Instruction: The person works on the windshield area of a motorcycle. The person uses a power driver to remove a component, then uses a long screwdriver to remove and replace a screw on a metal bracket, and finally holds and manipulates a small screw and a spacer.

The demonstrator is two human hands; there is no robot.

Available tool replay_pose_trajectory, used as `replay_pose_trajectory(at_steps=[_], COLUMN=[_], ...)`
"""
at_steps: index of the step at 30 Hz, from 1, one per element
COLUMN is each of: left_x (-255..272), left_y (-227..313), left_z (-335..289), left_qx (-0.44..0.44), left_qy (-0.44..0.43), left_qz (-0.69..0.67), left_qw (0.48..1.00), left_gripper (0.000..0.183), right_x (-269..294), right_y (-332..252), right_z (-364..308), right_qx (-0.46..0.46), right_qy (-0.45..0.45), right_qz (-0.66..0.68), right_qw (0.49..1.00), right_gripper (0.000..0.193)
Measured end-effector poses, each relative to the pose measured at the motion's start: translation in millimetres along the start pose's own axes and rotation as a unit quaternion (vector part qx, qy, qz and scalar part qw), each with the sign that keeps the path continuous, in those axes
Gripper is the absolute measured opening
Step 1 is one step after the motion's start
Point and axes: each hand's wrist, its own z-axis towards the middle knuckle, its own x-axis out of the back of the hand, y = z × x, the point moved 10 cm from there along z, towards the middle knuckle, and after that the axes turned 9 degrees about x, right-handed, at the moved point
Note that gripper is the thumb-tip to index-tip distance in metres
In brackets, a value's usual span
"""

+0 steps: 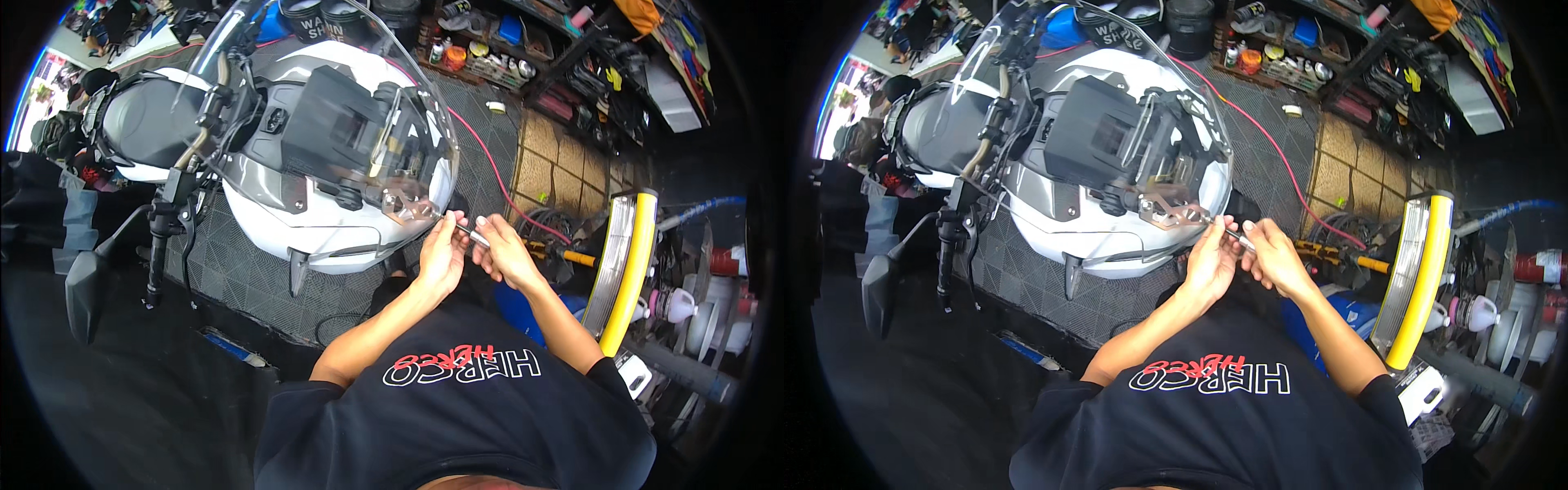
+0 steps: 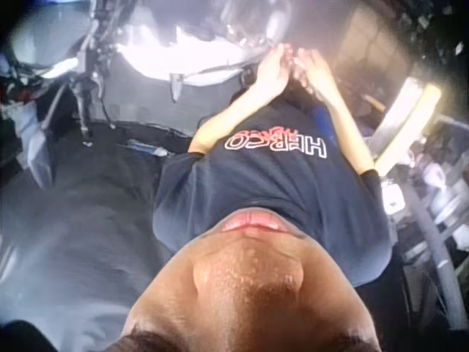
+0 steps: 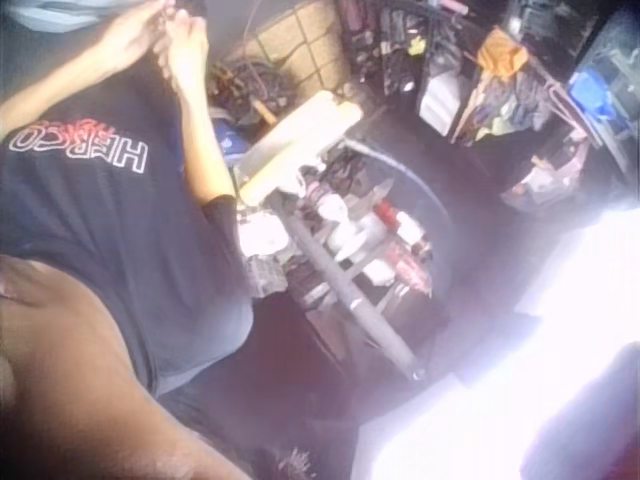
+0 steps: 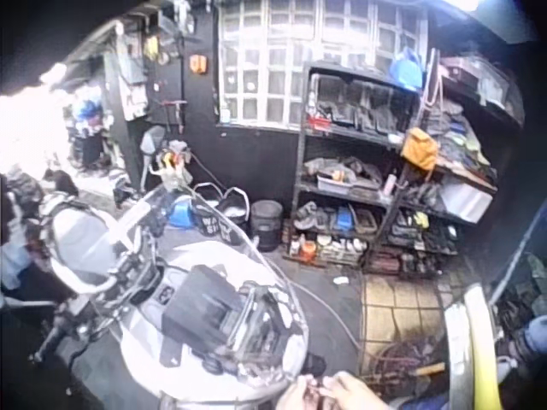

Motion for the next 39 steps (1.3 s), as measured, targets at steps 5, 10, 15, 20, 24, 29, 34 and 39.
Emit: replay_pose_trajectory(at_steps=[5,10,15,20,24,29,34,39], left_x=[-3.6,-13.5,-13.8,-14.8,-17.3,-21.5,-22.3,-13.1], left_y=[1.7,-2.9,-6.7,-4.7,-7.3,-9.5,-7.8,-9.5], left_z=[-0.2,-6.0,-6.5,-7.2,-9.6,-11.6,-8.5,-5.7], left_qx=[0.023,0.042,0.024,0.026,0.03,0.026,0.016,0.012], left_qy=[0.014,-0.036,-0.049,-0.052,-0.044,-0.043,-0.054,-0.029], left_qz=[-0.003,0.004,0.029,0.057,0.039,0.051,0.051,0.046], left_qw=[1.0,0.998,0.998,0.997,0.998,0.997,0.997,0.998], left_gripper=[0.028,0.033,0.027,0.027,0.028,0.028,0.027,0.026], right_x=[4.3,-5.1,-4.6,10.7,10.1,-5.4,16.8,5.9], right_y=[-7.3,-47.0,-59.0,-1.7,-38.1,-62.9,-15.7,-58.0], right_z=[-5.7,-25.6,-30.4,-15.0,-25.1,-34.5,-17.2,-36.9], right_qx=[0.112,0.365,0.387,0.078,0.27,0.419,0.136,0.392], right_qy=[0.025,0.066,0.053,0.073,0.095,0.033,0.047,0.09], right_qz=[-0.061,-0.341,-0.347,-0.088,-0.261,-0.363,-0.145,-0.296], right_qw=[0.992,0.864,0.853,0.99,0.922,0.832,0.979,0.867], right_gripper=[0.021,0.022,0.03,0.031,0.018,0.027,0.025,0.023])
